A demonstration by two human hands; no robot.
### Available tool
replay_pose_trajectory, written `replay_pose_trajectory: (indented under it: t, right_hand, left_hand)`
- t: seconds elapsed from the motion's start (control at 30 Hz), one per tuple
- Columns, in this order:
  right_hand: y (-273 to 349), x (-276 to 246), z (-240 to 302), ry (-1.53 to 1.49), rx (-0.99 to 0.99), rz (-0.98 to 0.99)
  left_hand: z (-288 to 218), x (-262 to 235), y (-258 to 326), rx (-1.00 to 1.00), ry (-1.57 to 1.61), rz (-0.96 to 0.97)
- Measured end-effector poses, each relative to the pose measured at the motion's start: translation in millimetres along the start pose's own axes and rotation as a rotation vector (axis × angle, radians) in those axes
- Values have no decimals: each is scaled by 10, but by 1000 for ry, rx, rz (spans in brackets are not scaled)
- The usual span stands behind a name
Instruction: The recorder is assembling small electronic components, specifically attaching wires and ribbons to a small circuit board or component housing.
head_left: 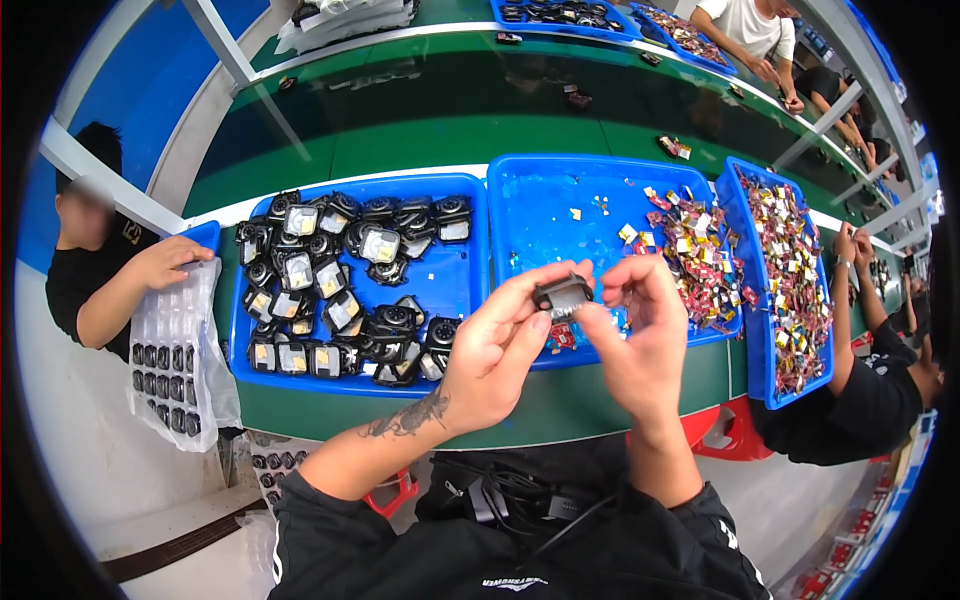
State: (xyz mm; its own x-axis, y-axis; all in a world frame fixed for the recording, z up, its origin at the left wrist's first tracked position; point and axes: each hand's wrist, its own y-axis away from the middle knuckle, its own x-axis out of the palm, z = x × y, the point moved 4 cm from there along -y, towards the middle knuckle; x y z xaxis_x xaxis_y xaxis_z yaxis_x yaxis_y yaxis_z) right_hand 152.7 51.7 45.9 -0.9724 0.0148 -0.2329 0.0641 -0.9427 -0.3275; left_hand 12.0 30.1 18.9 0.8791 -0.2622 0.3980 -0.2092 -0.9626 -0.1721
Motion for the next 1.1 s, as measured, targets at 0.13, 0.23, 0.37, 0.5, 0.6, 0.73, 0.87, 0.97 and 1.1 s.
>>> replay_pose_trajectory:
  t: [0.13,0.23,0.37,0.5,0.6,0.73,0.87,0.97,1.1]
  right_hand:
    - [156,-50,-173,-379,283,126]
    - [204,-20,-223,-470,341,205]
    - [185,-95,-164,-519,353,157]
    - [172,-134,-164,-529,455,225]
    - [166,-171,-112,-274,291,181]
    - [121,-240,195,246,-226,193]
    - [167,-220,60,100,-63,216]
    - [214,-180,7,-109,141,156]
    - [209,-133,-59,-88,121,125]
  left_hand:
    - [-57,-40,-73,80,24,-84]
    - [-62,-60,-57,88,91,-96]
    - [-228,-70,-55,250,-573,42]
    - [-293,-2,-29,378,-891,126]
    - [-284,13,-24,431,-987,76]
    - [-73,-53,-13,-117,-442,89]
    - [125,-58,10,-452,67,39]
    - [168,-69,-1,-391,-38,86]
    - [113,-21,-2,-237,-87,37]
